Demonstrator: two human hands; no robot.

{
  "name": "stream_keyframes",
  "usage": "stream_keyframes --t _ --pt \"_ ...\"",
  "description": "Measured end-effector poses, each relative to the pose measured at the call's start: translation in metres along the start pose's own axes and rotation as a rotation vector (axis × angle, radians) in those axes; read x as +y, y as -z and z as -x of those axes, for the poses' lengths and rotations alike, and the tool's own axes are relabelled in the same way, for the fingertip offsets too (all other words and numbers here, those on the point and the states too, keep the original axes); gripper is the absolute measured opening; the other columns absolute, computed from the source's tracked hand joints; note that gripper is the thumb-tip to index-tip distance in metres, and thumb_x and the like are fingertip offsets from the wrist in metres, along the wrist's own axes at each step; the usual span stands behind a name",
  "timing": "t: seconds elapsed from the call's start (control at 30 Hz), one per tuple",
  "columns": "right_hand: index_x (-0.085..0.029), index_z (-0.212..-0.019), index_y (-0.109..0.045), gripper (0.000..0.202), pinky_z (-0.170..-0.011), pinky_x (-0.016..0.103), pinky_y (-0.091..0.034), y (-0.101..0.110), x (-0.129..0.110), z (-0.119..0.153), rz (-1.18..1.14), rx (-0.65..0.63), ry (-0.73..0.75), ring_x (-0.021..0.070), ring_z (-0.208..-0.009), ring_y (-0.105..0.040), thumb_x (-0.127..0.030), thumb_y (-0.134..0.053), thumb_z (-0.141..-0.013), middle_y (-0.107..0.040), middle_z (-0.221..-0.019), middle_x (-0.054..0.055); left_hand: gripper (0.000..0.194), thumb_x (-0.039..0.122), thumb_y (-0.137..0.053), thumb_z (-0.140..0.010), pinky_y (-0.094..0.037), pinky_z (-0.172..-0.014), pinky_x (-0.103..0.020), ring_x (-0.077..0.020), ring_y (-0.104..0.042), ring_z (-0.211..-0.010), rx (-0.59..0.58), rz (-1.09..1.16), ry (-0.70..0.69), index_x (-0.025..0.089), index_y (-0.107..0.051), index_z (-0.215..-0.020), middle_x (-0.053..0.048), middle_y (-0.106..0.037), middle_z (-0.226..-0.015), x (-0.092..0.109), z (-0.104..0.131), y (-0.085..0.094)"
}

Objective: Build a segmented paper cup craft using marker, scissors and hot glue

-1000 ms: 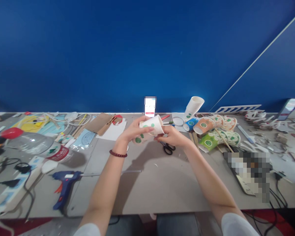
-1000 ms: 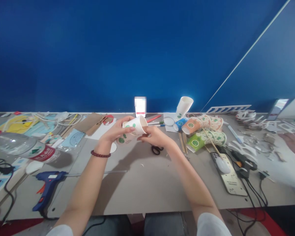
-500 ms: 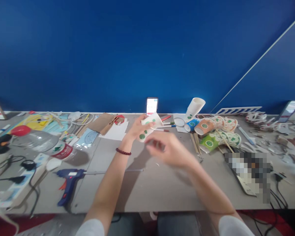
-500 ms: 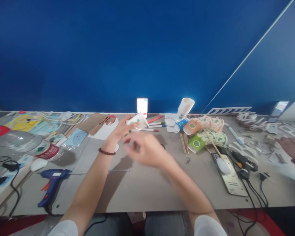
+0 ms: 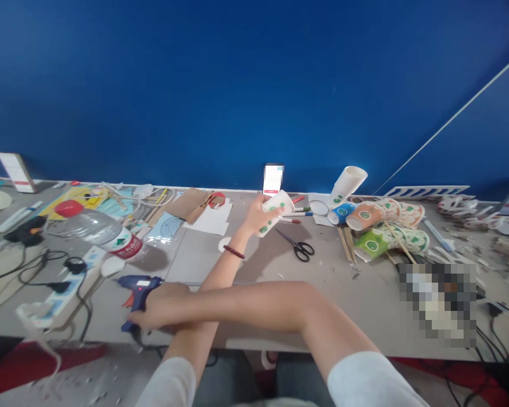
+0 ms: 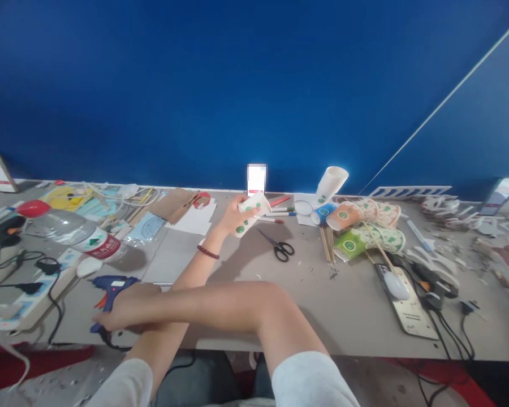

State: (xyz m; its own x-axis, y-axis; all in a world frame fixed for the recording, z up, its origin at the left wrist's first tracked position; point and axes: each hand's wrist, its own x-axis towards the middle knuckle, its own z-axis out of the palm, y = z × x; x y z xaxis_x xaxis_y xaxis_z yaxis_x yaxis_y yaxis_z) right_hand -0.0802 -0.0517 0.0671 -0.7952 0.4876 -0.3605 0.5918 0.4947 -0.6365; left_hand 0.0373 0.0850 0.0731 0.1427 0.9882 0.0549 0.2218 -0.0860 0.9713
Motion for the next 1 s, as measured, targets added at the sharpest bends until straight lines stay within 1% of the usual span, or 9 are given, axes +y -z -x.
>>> stream_keyframes --t 0.1,0.2,0.3,0.4,0.5,0.63,0.8,0.9,1.0 --pt "-0.018 -0.053 -0.056 0.053 -0.05 0.029 -0.053 -0.005 -0.001 -0.015 -0.064 -0.205 -0.093 0.0222 -0.051 -0.066 -0.064 -0.057 -0.079 -0.065 -0.05 0.004 0.036 0.045 -0.071 -0.073 -0.045 -0.063 -0.026 -0.0165 -0.062 -0.08 0.035 -0.12 -0.093 0.021 -0.055 -0.094 -0.005 -0.065 -0.095 -0.003 0.0 -0.009" --pt "-0.016 -0.057 -0.061 0.055 -0.052 0.027 -0.054 -0.009 -0.002 -0.029 -0.167 -0.275 -0.175 0.0197 -0.049 -0.066 -0.065 -0.052 -0.082 -0.068 -0.054 0.005 0.04 0.046 -0.07 -0.072 -0.045 -0.066 -0.027 -0.0185 -0.063 -0.084 0.04 -0.203 -0.131 0.021 -0.056 -0.1 -0.006 -0.066 -0.099 -0.003 0.003 -0.019" --pt "-0.015 -0.069 -0.067 0.055 -0.061 0.031 -0.057 -0.015 -0.003 -0.036 -0.097 -0.177 -0.164 0.0245 -0.063 -0.071 -0.065 -0.05 -0.082 -0.074 -0.068 0.009 0.04 0.047 -0.07 -0.073 -0.045 -0.066 -0.027 -0.019 -0.063 -0.085 0.012 -0.2 -0.14 0.021 -0.056 -0.101 -0.006 -0.067 -0.1 -0.001 0.005 -0.025" --pt "-0.013 -0.097 -0.07 0.055 -0.073 0.037 -0.058 -0.02 -0.005 -0.036 0.039 0.0 -0.153 0.0316 -0.091 -0.072 -0.063 -0.053 -0.079 -0.075 -0.099 0.016 0.038 0.047 -0.069 -0.074 -0.046 -0.066 -0.027 -0.0192 -0.064 -0.087 0.015 -0.18 -0.157 0.022 -0.056 -0.1 -0.006 -0.068 -0.101 -0.001 0.006 -0.026" --pt "-0.012 -0.11 -0.067 0.059 -0.077 0.039 -0.058 -0.023 -0.007 -0.033 0.06 0.028 -0.116 0.0342 -0.104 -0.068 -0.06 -0.052 -0.079 -0.07 -0.117 0.02 0.039 0.047 -0.069 -0.074 -0.046 -0.065 -0.028 -0.0192 -0.064 -0.086 0.019 -0.173 -0.136 0.022 -0.056 -0.101 -0.006 -0.068 -0.101 -0.001 0.005 -0.025" --pt "-0.015 -0.091 -0.069 0.051 -0.064 0.036 -0.058 -0.024 -0.008 -0.025 -0.036 -0.057 -0.108 0.0326 -0.086 -0.072 -0.061 -0.055 -0.075 -0.076 -0.087 0.014 0.038 0.045 -0.07 -0.074 -0.047 -0.063 -0.027 -0.0181 -0.065 -0.082 -0.001 -0.122 -0.093 0.022 -0.055 -0.099 -0.006 -0.069 -0.099 -0.001 0.005 -0.024" --pt "-0.021 -0.061 -0.056 0.043 -0.047 0.024 -0.049 -0.022 -0.015 -0.005 -0.318 -0.112 -0.038 0.0226 -0.056 -0.069 -0.061 -0.067 -0.067 -0.063 -0.049 0.001 0.038 0.044 -0.073 -0.074 -0.048 -0.058 -0.024 -0.0164 -0.067 -0.08 -0.05 0.016 -0.022 0.022 -0.053 -0.098 -0.007 -0.068 -0.101 0.005 0.008 -0.023" --pt "-0.021 -0.052 -0.051 0.046 -0.048 0.021 -0.045 -0.018 -0.021 0.008 -0.477 -0.153 0.003 0.0172 -0.05 -0.066 -0.059 -0.063 -0.075 -0.055 -0.04 -0.003 0.036 0.04 -0.074 -0.075 -0.05 -0.059 -0.025 -0.0162 -0.069 -0.077 -0.086 0.127 0.02 0.021 -0.052 -0.096 -0.007 -0.069 -0.1 0.014 0.012 -0.024" --pt "-0.02 -0.053 -0.051 0.049 -0.051 0.02 -0.045 -0.012 -0.029 0.022 -0.602 -0.169 0.072 0.0156 -0.054 -0.066 -0.063 -0.067 -0.071 -0.056 -0.042 -0.005 0.033 0.036 -0.075 -0.076 -0.053 -0.064 -0.028 -0.0176 -0.07 -0.077 -0.087 0.205 0.07 0.019 -0.053 -0.095 -0.008 -0.069 -0.099 0.021 0.016 -0.026"
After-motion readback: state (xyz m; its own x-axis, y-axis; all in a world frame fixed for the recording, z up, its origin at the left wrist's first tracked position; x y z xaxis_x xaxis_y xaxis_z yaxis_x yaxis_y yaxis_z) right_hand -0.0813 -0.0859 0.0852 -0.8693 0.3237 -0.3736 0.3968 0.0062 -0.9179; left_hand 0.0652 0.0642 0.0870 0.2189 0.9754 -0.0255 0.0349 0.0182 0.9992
